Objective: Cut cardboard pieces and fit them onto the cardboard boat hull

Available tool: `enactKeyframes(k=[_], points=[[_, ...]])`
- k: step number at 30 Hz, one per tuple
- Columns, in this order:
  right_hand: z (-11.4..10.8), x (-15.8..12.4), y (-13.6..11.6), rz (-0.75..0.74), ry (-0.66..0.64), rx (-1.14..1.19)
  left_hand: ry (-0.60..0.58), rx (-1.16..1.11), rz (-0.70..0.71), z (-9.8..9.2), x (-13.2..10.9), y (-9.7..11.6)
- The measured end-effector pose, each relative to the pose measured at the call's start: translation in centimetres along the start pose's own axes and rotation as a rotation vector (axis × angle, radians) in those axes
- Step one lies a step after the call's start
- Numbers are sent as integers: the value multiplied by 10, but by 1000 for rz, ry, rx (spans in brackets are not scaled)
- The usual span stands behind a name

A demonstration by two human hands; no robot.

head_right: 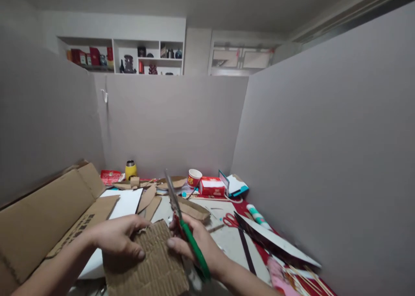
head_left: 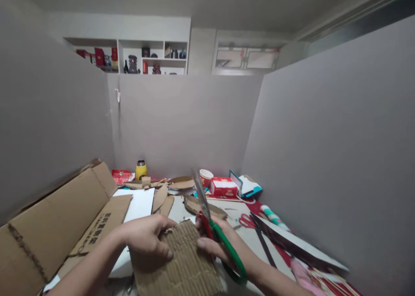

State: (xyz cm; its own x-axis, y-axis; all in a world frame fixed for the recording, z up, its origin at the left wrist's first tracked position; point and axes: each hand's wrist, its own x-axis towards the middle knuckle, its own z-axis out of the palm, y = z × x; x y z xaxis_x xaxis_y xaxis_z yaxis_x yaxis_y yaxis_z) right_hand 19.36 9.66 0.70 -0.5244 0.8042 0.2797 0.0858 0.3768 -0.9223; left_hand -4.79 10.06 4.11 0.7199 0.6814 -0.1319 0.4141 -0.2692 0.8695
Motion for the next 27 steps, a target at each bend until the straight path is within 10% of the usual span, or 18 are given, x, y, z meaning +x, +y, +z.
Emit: enactKeyframes(k=[5,11,14,21,27], points=[[-1,1,-6,-25,35,-153,163,-73,30,6,4,10],[-18,11,0,-71,532,70,1036,-350,189,-34,-4,21],[-20,16,8,-114,692,259,1254,-563,259,-39,1,15],[-6,16,21,-172,819,327,818,-984,192,40,40,9],[-2,18,24,-163,763,476,842,-1056,265,65,43,6]])
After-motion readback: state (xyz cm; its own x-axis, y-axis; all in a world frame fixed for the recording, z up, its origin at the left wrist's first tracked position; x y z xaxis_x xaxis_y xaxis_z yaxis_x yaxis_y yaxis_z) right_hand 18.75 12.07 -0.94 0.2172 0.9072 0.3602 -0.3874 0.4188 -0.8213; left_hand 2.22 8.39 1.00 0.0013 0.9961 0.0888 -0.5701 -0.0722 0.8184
